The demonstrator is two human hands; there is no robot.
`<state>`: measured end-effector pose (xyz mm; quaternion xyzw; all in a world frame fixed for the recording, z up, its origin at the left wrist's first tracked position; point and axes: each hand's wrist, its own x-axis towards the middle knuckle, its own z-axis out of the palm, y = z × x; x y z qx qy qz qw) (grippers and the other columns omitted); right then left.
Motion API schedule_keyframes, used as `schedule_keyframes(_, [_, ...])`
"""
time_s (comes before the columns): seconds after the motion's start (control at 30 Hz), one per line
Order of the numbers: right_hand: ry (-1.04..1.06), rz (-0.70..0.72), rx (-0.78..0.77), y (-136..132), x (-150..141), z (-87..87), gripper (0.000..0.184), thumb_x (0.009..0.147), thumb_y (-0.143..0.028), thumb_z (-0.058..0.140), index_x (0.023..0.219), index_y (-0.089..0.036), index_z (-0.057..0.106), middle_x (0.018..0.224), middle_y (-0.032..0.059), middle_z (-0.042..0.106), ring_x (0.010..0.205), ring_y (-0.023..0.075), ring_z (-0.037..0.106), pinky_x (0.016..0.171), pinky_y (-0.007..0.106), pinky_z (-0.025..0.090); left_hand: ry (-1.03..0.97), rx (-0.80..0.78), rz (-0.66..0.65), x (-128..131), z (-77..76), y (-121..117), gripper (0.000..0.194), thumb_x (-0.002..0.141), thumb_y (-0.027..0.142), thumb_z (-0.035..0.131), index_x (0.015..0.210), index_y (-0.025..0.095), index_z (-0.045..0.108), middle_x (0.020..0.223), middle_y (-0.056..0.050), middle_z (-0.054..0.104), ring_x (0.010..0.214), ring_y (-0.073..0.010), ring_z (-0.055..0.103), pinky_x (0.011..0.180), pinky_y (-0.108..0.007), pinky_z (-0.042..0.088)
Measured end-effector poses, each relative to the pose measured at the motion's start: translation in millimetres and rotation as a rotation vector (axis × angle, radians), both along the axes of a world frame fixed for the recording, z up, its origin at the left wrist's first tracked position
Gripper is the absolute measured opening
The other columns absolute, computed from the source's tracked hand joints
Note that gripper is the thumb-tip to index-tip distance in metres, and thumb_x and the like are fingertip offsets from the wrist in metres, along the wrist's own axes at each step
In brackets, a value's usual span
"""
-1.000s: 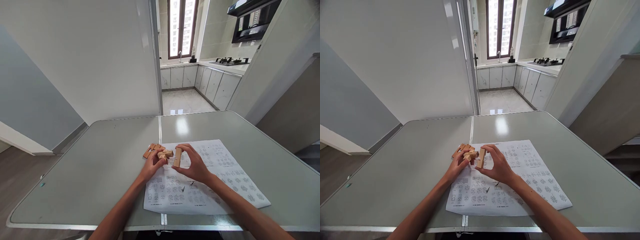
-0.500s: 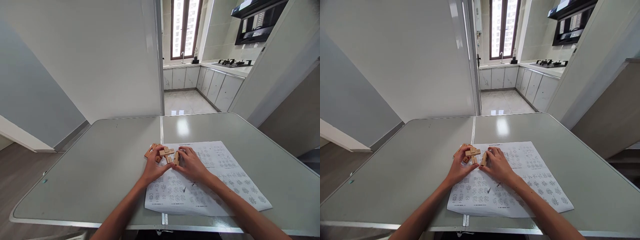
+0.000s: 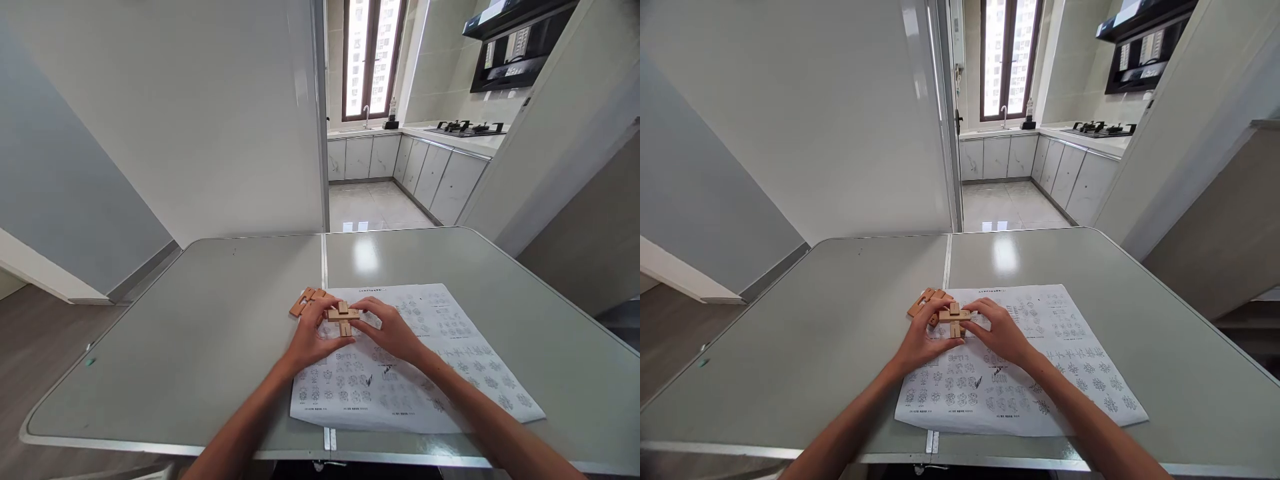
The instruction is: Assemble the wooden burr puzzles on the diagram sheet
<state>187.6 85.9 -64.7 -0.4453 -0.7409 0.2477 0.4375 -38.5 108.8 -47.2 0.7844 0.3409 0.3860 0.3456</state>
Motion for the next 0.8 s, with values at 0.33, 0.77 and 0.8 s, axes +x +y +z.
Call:
schedule_keyframes(0.33, [0.205,0.095,-0.169,-4.4,1.0,13.8,0.032,0.103,-0.052,0.055,0.104,-0.023,0.067,0.089,0.0039,0.072,0.084,0.0212,0.067,0.081,0.035,0.055,0.104,0.125,0.154,0.3,-9.0,8.1,0.060,0.077,0.045,0.088,0.125,0.026,0.058,0.123,-0.008,0.064,0.116,-0.0289,0.061,0.102,-0.045,0.049])
schedule_keyframes(0.77, [-0.076,-0.279,-0.287,6.2,5.0,-1.7,0.050,0.104,-0.060,0.036,0.074,-0.025,0.054,0.064,0.0015,0.062,0.056,0.0188,0.054,0.055,0.031,0.039,0.426,0.227,0.191,-12.0,-14.1,17.4,0.060,0.079,0.046,0.085,0.132,0.030,0.062,0.145,-0.012,0.049,0.137,-0.0378,0.041,0.111,-0.057,0.038])
schedule_keyframes(0.8, [-0.158,-0.295,-0.288,5.9,4.2,-3.7,0.049,0.104,-0.058,0.038,0.074,-0.024,0.055,0.065,0.0022,0.065,0.056,0.0191,0.055,0.055,0.031,0.038,0.451,0.240,0.180,-12.3,-15.6,17.5,0.060,0.078,0.047,0.085,0.131,0.030,0.063,0.147,-0.012,0.049,0.138,-0.0389,0.039,0.111,-0.058,0.037])
